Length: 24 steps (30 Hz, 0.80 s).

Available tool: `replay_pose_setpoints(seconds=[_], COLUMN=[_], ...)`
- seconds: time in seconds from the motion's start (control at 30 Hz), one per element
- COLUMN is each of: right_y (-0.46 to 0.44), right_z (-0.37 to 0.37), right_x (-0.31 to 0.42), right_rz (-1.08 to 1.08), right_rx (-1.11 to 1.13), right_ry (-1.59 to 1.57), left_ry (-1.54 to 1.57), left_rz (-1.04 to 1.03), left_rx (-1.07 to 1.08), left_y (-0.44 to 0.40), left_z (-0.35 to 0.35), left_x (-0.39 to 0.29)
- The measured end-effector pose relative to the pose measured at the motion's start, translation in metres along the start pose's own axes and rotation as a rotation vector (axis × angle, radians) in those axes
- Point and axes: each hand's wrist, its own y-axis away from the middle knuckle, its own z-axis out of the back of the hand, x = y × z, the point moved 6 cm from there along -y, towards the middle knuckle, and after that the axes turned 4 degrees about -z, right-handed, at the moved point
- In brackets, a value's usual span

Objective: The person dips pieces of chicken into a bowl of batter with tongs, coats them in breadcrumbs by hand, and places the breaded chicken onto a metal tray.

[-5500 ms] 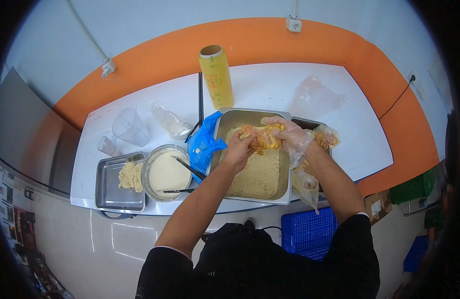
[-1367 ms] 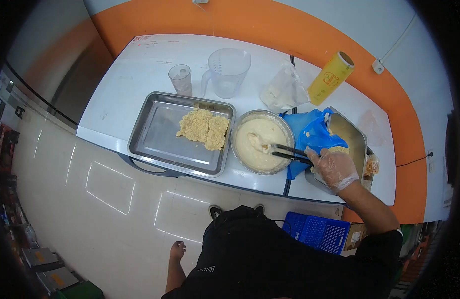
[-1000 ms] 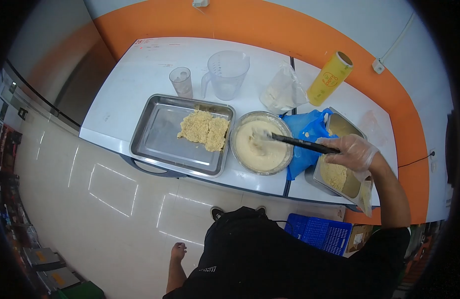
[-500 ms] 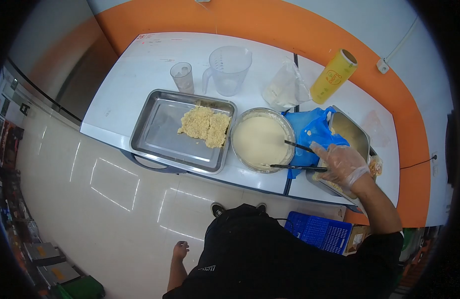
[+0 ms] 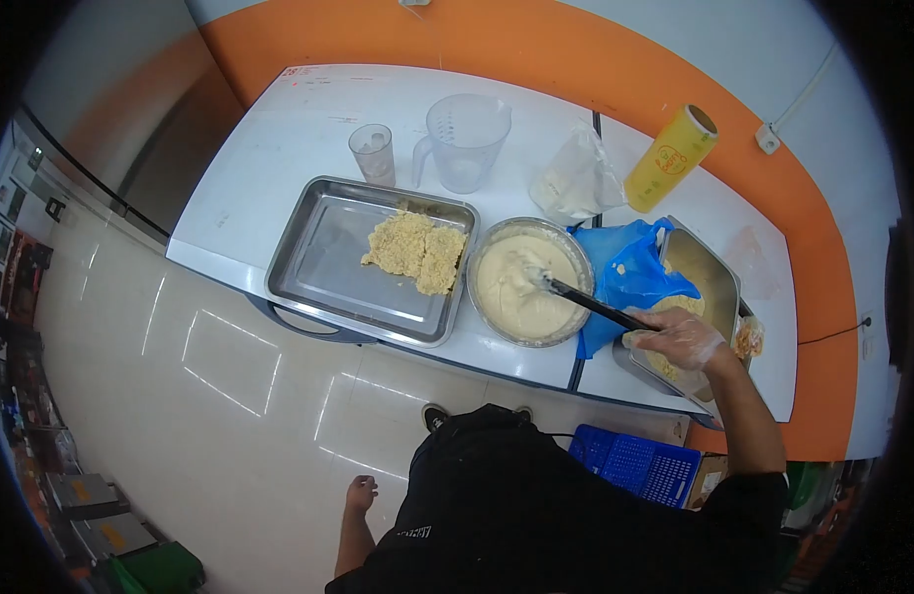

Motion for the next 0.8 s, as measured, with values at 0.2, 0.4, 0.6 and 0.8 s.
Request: replay_pose_setpoints(seconds=[0.2,0.4,0.6,0.8], right_y=[0.031,0.022,0.023,0.05], right_z=[-0.033,-0.061,-0.064,-0.056], right_x=[-0.015,0.004,0.013,0.026], right_rz=[-0.728,-0.781,-0.702,-0.544], right_rx=[0.292,0.368,0.428,0.329], right_ry=[-1.04,-1.619,-1.817,-1.882], left_ry=[0.0,-0.029,-0.053,-0.016], left_rz=[0.027,-0.007,-0.024,0.008], left_rx=[0.006,0.01,-0.002,-0.011], left_y=[0.0,-0.003,-0.008,0.0], left_z=[-0.001,0.001,0.002,0.0], left_x=[0.004,-0.008,-0.013,-0.009])
